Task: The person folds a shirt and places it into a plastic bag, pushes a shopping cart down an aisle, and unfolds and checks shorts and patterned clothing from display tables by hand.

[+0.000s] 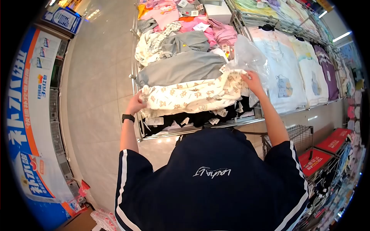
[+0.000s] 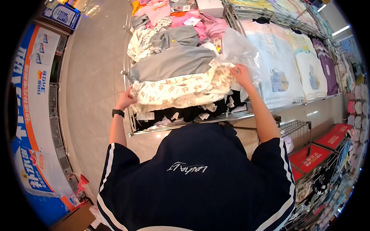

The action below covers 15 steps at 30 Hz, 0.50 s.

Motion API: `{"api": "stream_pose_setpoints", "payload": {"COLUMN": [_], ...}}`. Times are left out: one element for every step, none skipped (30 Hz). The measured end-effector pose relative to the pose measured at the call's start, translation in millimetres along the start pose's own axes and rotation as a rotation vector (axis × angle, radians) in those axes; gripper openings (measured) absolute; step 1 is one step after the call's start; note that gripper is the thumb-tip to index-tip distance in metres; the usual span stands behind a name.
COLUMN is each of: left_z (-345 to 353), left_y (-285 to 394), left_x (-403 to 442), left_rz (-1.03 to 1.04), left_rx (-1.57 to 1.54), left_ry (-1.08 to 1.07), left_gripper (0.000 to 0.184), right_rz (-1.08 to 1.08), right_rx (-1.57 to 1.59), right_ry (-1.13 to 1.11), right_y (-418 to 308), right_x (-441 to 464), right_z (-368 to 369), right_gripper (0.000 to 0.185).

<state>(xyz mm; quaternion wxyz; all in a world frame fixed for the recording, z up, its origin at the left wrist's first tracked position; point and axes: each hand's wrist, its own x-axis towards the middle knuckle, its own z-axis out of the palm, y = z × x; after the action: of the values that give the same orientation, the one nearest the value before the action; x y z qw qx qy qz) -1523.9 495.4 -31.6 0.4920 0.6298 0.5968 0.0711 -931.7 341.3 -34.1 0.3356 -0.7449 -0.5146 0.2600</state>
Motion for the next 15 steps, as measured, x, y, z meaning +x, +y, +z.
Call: {"api": "stream_pose_setpoints", "payload": {"left_z": [0,3,8,13,18,18,16,16,10,-3,-9,-19,-21,-21,-18], "left_y": [1,0,-6,-14,-21,-29,-35,-41,-21,-37,-18,-41,-46,-53,-54], "left_x": [-1,0,4,9,14,19,22,24,5,7,-17,-15,-16,-17,-17], "left_rz": [-0.014,0.023,0.059,0.095,0.131,0.144,0.157,0.170,0.122,0.101,0.035,0.089,0.052,0.011,-0.028], "left_rx": [0.273,0.270,0.265,0.258,0.249,0.307,0.366,0.424,0.391,0.421,0.288,0.388,0.394,0.399,0.400], "left_ry": [-0.042,0.038,0.118,0.199,0.280,0.332,0.385,0.439,0.480,0.521,0.558,0.681,0.718,0.755,0.790], "left_gripper": [0.081,0.069,0.058,0.047,0.038,0.029,0.022,0.020,0.023,0.025,0.025,0.024,0.023,0.022,0.020], "right_rz": [-0.028,0.100,0.109,0.116,0.121,0.143,0.164,0.184,0.208,0.234,0.263,0.260,0.258,0.255,0.255], "right_rx": [0.128,0.353,0.436,0.518,0.598,0.582,0.567,0.552,0.517,0.485,0.453,0.431,0.408,0.383,0.244], "right_ry": [0.052,-0.020,-0.002,0.016,0.034,0.049,0.063,0.078,0.084,0.093,0.103,0.091,0.076,0.058,0.066], "right_y": [10,19,19,16,12,10,8,6,6,7,8,8,7,7,17], "right_x": [1,5,3,2,1,0,-1,-3,-3,-3,-5,-6,-7,-7,1], "right_z": [6,9,8,7,5,3,0,-4,-10,-16,-21,-23,-23,-24,-14], "right_gripper": [0.036,0.037,0.037,0.036,0.036,0.036,0.035,0.035,0.035,0.035,0.035,0.036,0.037,0.038,0.040]}}
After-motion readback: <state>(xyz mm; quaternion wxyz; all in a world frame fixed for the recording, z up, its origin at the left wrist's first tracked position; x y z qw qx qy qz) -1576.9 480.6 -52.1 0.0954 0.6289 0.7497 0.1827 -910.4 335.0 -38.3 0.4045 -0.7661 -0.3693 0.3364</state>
